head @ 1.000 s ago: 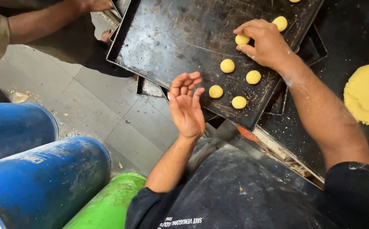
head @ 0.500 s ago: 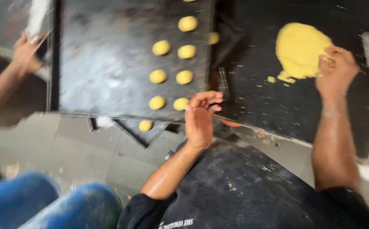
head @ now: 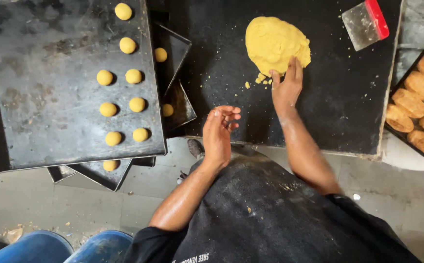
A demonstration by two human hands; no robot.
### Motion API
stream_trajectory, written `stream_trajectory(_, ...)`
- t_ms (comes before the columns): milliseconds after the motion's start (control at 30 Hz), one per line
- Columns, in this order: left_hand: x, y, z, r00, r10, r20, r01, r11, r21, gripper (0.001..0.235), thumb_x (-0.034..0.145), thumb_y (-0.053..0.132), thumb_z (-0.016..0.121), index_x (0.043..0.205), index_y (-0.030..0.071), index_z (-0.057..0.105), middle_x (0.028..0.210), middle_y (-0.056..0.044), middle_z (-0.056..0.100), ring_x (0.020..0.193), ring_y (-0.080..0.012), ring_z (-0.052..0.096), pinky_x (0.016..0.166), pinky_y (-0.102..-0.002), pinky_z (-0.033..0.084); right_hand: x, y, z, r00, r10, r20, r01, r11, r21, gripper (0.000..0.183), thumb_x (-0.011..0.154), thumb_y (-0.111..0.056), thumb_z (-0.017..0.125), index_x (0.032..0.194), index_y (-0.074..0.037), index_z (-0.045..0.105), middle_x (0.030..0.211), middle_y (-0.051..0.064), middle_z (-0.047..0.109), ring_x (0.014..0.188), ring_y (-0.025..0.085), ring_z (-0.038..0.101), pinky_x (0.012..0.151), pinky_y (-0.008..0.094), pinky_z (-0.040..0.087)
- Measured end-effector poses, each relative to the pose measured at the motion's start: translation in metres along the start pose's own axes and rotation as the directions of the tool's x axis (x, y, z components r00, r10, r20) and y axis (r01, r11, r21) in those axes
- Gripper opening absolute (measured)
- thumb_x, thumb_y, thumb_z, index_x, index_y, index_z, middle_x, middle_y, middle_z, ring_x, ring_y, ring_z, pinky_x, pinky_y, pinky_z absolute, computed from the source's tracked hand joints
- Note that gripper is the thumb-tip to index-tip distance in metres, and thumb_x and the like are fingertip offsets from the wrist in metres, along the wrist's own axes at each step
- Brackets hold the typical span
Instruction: The person repeatedly pinches small portions of yellow dough from a large mass on a table, rolls them into uniform balls between their palms, and places them onto a metal baking tray. The process is continuous and repetitive, filling the tray with prepared dough balls.
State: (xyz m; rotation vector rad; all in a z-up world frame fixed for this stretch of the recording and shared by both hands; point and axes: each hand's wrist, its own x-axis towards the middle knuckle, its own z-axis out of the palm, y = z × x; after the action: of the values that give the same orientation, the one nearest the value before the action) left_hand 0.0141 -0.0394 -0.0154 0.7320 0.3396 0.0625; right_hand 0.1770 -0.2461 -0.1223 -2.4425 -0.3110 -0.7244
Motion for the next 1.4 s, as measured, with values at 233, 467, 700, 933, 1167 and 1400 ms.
stream_trajectory(233, 0.015, -0.031, 0.015, 0.999, -0.022, -0.033, 0.022, 1.000, 0.013, 0.028, 0.108, 0.030, 0.048, 0.117, 0.006, 0.061, 0.114, -0.009, 0.070, 0.101, -0.0170, 0.063, 0.087, -0.034, 0.048, 0.022, 0.046, 0.000, 0.999, -0.031, 0.042, 0.030, 0.999, 0.037, 0.035, 0.090, 0.002, 0.075, 0.125, 0.001, 0.070, 0.116, 0.023, 0.073, 0.103, 0.038, 0.073, 0.091, 0.040, 0.060)
stream_trajectory(467, 0.064, -0.070, -0.005, 0.988, -0.095, -0.118, 0.099, 0.995, 0.027, 0.030, 0.107, 0.029, 0.051, 0.123, 0.005, 0.060, 0.116, -0.010, 0.070, 0.102, -0.0188, 0.063, 0.087, -0.036, 0.049, 0.016, 0.019, -0.049, 0.772, 0.434, 0.464, -0.635, 0.496, 0.593, 0.038, 0.092, 0.001, 0.063, 0.130, 0.006, 0.067, 0.109, 0.014, 0.075, 0.092, 0.017, 0.073, 0.083, 0.032, 0.061)
stream_trajectory(700, 0.121, -0.093, 0.014, 0.951, -0.299, -0.082, 0.283, 0.945, -0.165, 0.067, 0.108, 0.054, 0.033, 0.144, 0.000, 0.052, 0.146, -0.013, 0.057, 0.130, -0.0268, 0.055, 0.107, -0.041, 0.043, -0.035, -0.088, -0.073, 0.855, -0.155, 0.495, -0.114, 0.875, 0.471, 0.047, 0.116, -0.027, 0.034, 0.145, -0.001, 0.059, 0.133, 0.024, 0.065, 0.120, 0.033, 0.064, 0.100, 0.040, 0.050)
stream_trajectory(933, 0.106, -0.072, 0.038, 0.959, -0.145, 0.244, 0.155, 0.988, -0.022, 0.063, 0.113, 0.042, 0.032, 0.156, -0.004, 0.031, 0.162, -0.021, 0.034, 0.150, -0.0352, 0.031, 0.125, -0.048, 0.025, 0.022, -0.108, -0.088, 0.918, 0.036, 0.396, -0.276, 0.774, 0.570, 0.064, 0.112, -0.053, 0.030, 0.139, -0.002, 0.058, 0.145, 0.020, 0.060, 0.139, 0.031, 0.057, 0.118, 0.041, 0.043)
stream_trajectory(1167, 0.075, -0.004, 0.096, 0.956, -0.031, 0.291, 0.067, 0.991, -0.113, 0.080, 0.098, 0.061, 0.012, 0.164, 0.019, -0.005, 0.173, 0.001, -0.002, 0.157, -0.0177, 0.000, 0.123, -0.040, 0.008, 0.031, -0.169, -0.117, 0.899, -0.298, 0.320, 0.017, 0.755, 0.656, 0.090, 0.107, -0.070, 0.009, 0.165, -0.003, 0.024, 0.177, 0.019, 0.007, 0.167, 0.036, -0.001, 0.138, 0.052, 0.000)
stream_trajectory(1400, 0.059, -0.010, 0.101, 0.835, 0.044, 0.549, -0.187, 0.960, 0.208, 0.081, 0.106, 0.064, 0.009, 0.168, 0.015, -0.010, 0.178, -0.007, -0.002, 0.166, -0.0269, -0.001, 0.134, -0.039, 0.005, 0.080, -0.154, -0.120, 0.951, -0.245, 0.189, 0.031, 0.684, 0.729, 0.095, 0.106, -0.076, 0.012, 0.169, -0.005, 0.017, 0.176, 0.017, 0.003, 0.163, 0.034, -0.008, 0.132, 0.046, -0.001)
